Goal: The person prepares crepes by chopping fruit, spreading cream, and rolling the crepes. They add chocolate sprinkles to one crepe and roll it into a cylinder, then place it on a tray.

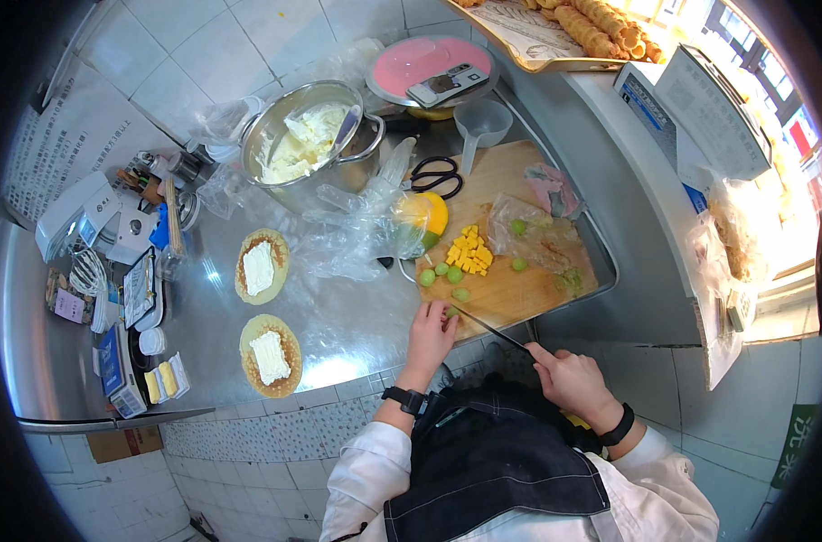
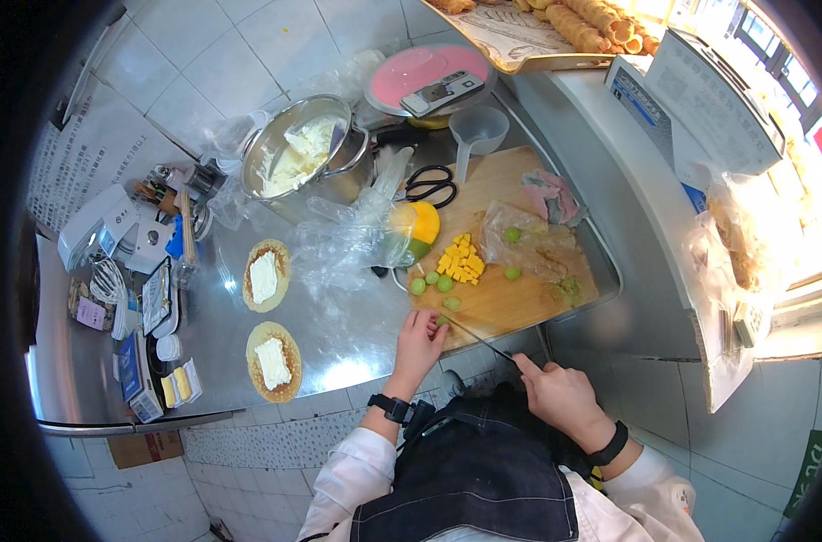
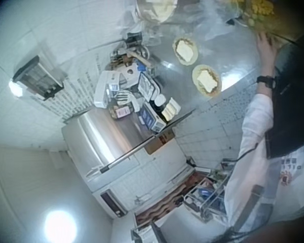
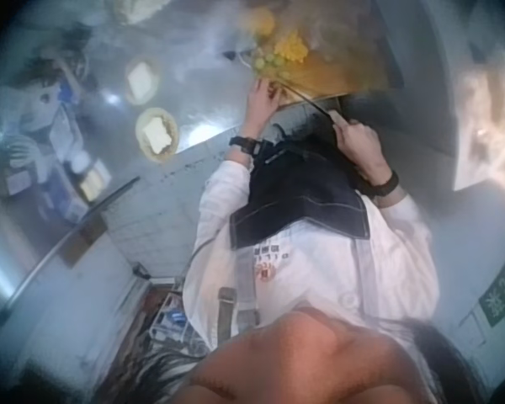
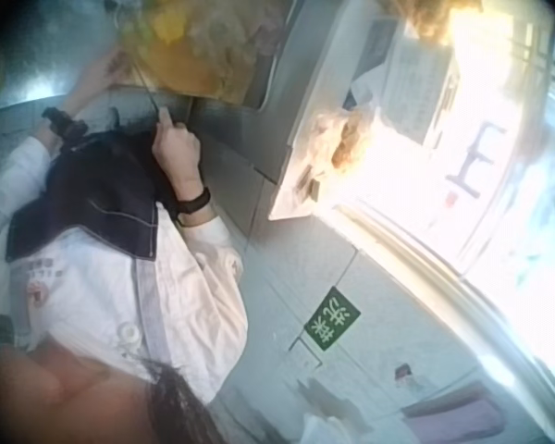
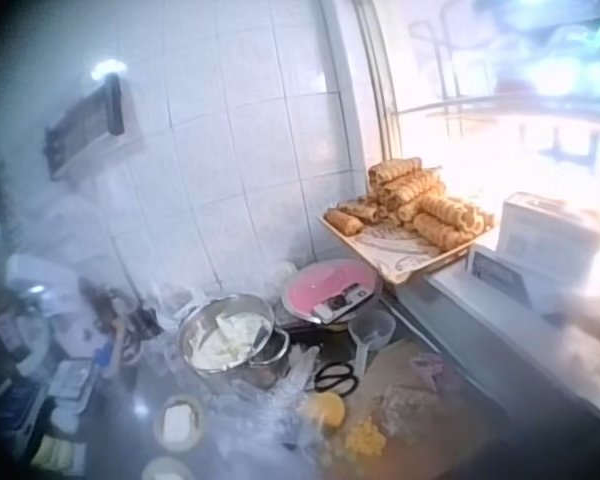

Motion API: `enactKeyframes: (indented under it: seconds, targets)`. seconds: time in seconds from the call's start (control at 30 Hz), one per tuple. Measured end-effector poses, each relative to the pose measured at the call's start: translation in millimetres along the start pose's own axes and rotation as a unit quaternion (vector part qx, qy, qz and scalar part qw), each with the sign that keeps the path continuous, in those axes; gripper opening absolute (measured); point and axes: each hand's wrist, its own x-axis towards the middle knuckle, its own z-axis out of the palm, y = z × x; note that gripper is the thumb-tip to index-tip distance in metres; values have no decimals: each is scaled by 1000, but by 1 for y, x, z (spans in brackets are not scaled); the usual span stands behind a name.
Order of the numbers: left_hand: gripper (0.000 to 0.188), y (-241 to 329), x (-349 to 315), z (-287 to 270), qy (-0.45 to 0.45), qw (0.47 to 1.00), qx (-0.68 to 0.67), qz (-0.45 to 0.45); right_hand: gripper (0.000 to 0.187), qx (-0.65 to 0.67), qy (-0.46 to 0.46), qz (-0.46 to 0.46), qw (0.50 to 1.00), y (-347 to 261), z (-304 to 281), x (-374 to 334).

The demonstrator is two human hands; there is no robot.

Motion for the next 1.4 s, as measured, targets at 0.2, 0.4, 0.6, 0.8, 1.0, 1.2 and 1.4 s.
enactKeyframes:
  seconds: [0.2,0.4,0.6,0.8,1.0,1.2,1.4]
  targets:
    - [20,0,2,1,-5,1000,-15,-8,39,-25,-28,7,999,-10,2,3]
    - [22,0,1,2,3,1000,-13,-16,42,-41,-100,-1,994,-16,-21,17]
    - [24,0,1,-1,-5,1000,-11,-8,33,-81,-187,27,979,-14,-58,1]
    - [25,-4,-5,0,1,1000,-24,-6,38,-9,-75,14,997,-23,-39,2]
    - [21,-2,-6,2,13,1000,-19,21,38,-9,-64,1,998,-26,-18,7]
    - [20,0,-3,2,6,1000,-9,-4,39,-2,-117,9,993,-25,-19,13]
    - [21,-4,-4,-1,1,998,-64,-20,36,8,-124,24,992,-19,-50,-3]
